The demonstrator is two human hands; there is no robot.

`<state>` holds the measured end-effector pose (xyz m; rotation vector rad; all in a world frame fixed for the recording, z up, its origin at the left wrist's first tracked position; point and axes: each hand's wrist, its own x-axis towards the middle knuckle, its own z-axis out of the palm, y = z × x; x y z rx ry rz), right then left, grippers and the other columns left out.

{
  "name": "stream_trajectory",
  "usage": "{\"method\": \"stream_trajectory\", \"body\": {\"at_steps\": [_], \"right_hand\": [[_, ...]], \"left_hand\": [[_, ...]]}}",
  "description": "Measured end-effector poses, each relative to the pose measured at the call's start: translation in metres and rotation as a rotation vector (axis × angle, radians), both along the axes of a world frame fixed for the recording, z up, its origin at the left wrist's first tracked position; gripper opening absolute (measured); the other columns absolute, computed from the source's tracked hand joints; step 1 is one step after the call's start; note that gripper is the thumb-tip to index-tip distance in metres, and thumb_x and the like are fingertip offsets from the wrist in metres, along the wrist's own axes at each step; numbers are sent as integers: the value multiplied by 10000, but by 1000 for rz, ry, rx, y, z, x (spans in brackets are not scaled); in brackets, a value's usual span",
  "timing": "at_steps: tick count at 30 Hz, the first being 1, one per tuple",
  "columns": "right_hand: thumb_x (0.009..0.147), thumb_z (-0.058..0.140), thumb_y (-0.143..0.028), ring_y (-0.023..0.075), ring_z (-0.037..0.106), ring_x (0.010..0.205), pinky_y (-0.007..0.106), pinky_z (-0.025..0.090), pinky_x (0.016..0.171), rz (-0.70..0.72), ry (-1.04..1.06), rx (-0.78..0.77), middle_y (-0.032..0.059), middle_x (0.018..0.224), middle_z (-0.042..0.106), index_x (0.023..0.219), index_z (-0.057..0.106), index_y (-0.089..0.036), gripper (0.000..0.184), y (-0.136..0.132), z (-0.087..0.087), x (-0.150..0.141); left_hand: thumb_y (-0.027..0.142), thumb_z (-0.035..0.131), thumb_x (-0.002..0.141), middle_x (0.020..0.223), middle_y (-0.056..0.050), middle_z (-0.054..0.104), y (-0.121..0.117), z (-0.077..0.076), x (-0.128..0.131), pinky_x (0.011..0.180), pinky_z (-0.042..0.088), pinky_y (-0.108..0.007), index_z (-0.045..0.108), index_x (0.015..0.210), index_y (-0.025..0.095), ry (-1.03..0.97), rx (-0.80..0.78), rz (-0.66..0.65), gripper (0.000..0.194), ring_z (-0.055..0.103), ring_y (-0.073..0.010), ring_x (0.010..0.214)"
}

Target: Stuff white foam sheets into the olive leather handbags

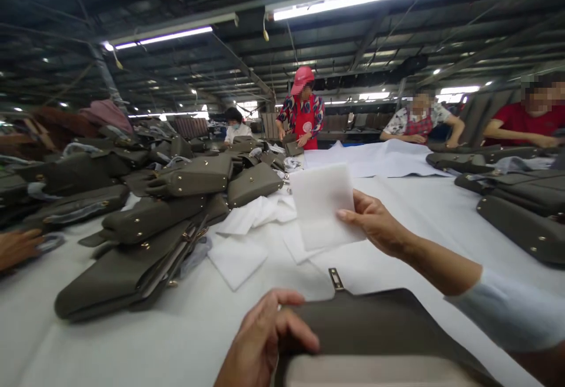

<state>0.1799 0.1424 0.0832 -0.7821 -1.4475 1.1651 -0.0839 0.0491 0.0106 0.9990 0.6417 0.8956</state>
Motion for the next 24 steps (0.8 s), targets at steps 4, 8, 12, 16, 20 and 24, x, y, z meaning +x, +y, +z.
{"method": "stream_trajectory", "body": {"at_steps": [4,8,12,16,20,24], "right_hand": [[734,741,-343,166,596,771,278,495,707,167,-137,13,49,850,665,960,684,-132,315,-67,18,-24],[717,752,-353,134,541,708,234,446,637,146,-205,51,33,790,630,832,696,-118,268,-97,19,-30],[614,799,-410,125,521,625,237,428,587,85,-99,-53,28,705,621,803,686,-111,372,-105,2,-37],[643,774,-423,120,507,631,222,400,558,39,-112,10,51,744,631,780,686,-117,347,-129,-7,-40],[700,744,-374,101,489,600,208,381,538,81,-207,121,24,756,611,920,679,-148,323,-164,-1,-39],[721,710,-342,108,511,616,215,398,556,113,-319,63,21,776,613,1076,631,-141,415,-184,9,-33]], "left_hand": [[685,358,870,891,-105,686,10,45,9,778,461,-329,544,1179,144,-137,41,2,649,627,-214,862],[538,483,897,908,-52,679,7,62,8,789,445,-283,626,1116,171,-43,242,-70,450,595,-178,892],[583,505,866,932,-47,671,-5,57,6,861,426,-315,615,1167,190,42,257,-227,507,584,-190,911],[560,623,785,862,-49,650,-21,63,5,718,422,-253,658,1036,136,103,289,-302,494,555,-149,772],[366,834,601,845,-43,640,-42,74,13,630,393,-214,643,1003,99,288,295,-338,518,547,-125,709],[363,825,632,849,-53,636,-59,69,23,690,407,-236,634,988,87,326,320,-357,490,568,-144,759]]}}
